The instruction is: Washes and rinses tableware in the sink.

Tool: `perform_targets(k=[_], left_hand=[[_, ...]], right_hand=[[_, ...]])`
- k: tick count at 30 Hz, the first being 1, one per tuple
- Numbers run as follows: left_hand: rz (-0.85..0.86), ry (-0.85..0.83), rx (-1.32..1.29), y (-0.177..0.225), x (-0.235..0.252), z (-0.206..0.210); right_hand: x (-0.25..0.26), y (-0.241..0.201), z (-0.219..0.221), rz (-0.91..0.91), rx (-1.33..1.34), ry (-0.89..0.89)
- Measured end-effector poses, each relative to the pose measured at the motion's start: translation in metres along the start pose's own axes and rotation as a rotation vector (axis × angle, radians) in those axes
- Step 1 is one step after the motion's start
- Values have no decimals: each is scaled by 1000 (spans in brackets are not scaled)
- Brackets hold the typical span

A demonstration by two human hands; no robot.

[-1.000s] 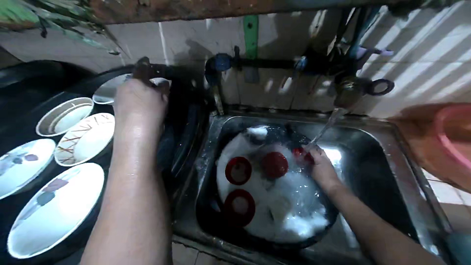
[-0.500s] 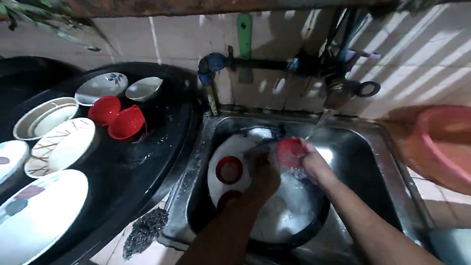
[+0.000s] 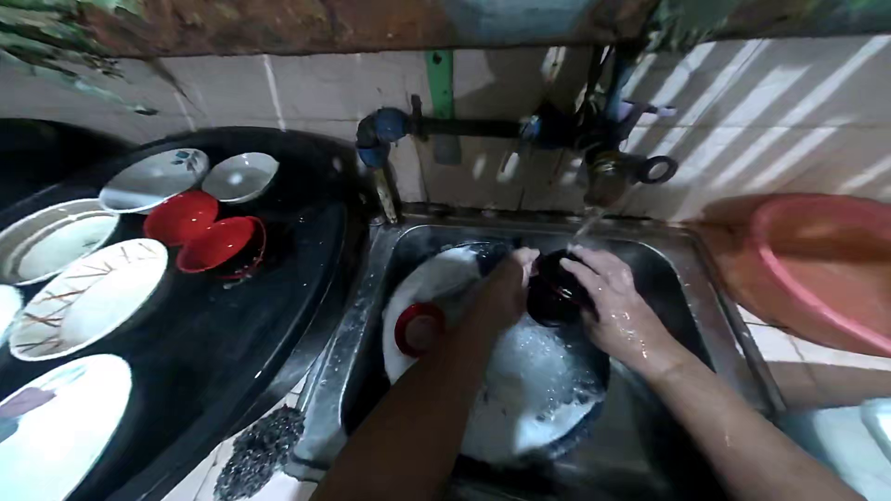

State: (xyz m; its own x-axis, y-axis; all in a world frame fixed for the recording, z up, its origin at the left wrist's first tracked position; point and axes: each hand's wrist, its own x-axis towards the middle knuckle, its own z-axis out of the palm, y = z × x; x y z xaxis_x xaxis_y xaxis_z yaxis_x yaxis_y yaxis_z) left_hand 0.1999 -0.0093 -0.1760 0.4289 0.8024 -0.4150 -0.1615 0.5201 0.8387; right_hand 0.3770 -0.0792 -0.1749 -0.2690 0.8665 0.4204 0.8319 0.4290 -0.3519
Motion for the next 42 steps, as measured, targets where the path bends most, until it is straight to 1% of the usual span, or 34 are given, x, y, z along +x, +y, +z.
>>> perform_targets(k=[1, 3, 4, 5, 7, 8, 9, 10, 12, 14, 16, 17, 19, 21, 22, 24, 27, 28, 29, 30, 31, 32, 33, 34, 35, 36, 37, 38, 39, 40, 41, 42], left_hand=[[-16, 15, -10, 1, 3, 5], [11, 58, 74, 3, 7, 9], [50, 93, 109, 4, 7, 13], [58, 124, 87, 7, 7, 18], [35, 140, 33, 11, 6, 26], [31, 124, 31, 12, 5, 27], [36, 109, 39, 13, 3, 26], [42, 106, 64, 14, 0, 22], [118, 167, 226, 26, -16, 10], [191, 276, 491, 58, -47, 3], [192, 389, 627, 90, -71, -7], [205, 443, 598, 98, -76, -18], [251, 496, 551, 110, -83, -41], [329, 537, 527, 121, -94, -57], [374, 566, 502, 125, -102, -64], [471, 617, 376, 132, -116, -82], [578, 699, 173, 140, -134, -105], [616, 742, 164, 144, -142, -110], [661, 793, 214, 148, -151, -116], [723, 859, 320, 151, -160, -124], [769, 939, 486, 156, -170, -135], [769, 1020, 703, 163, -181, -146], [706, 1098, 936, 170, -191, -157], [591, 1148, 1159, 176, -198, -164], [433, 1158, 1347, 181, -202, -167], [287, 1154, 1486, 182, -202, -168], [226, 1143, 1567, 178, -199, -162], [257, 1113, 1628, 171, -194, -152], [359, 1055, 1684, 159, -187, -140], [452, 949, 1724, 140, -179, -125], [519, 794, 1766, 114, -169, -112], [499, 609, 1785, 85, -158, -103]], right_hand=[[-7, 1, -2, 9, 24, -30], [-23, 9, -3, 107, 103, -58], [-31, 14, -2, 200, 144, -49], [-40, 20, 1, 310, 171, -25], [-53, 28, 10, 545, 184, -23], [-58, 29, 16, 642, 192, -81], [-62, 29, 22, 699, 205, -166], [-63, 25, 28, 718, 219, -269], [-59, 10, 40, 647, 218, -399], [-48, -9, 51, 556, 251, -438], [-31, -29, 64, 495, 311, -510], [-21, -41, 71, 472, 350, -556], [6, -72, 81, 472, 366, -732], [32, -103, 90, 439, 216, -955], [38, -114, 100, 443, 157, -1028], [40, -125, 124, 459, 120, -1092], [29, -122, 156, 539, 272, -1050], [26, -119, 160, 541, 298, -1037], [23, -116, 159, 532, 324, -1031], [21, -112, 158, 530, 352, -1025], [20, -108, 154, 547, 391, -1003], [18, -102, 148, 565, 440, -958], [14, -92, 144, 575, 478, -888], [11, -82, 140, 597, 510, -822], [7, -72, 136, 659, 550, -750], [4, -62, 134, 740, 595, -670], [0, -54, 132, 811, 654, -581], [-2, -50, 130, 867, 713, -489], [-4, -49, 130, 897, 753, -428], [-5, -51, 128, 889, 786, -411], [-5, -57, 125, 825, 796, -429], [-1, -64, 124, 742, 794, -474]])
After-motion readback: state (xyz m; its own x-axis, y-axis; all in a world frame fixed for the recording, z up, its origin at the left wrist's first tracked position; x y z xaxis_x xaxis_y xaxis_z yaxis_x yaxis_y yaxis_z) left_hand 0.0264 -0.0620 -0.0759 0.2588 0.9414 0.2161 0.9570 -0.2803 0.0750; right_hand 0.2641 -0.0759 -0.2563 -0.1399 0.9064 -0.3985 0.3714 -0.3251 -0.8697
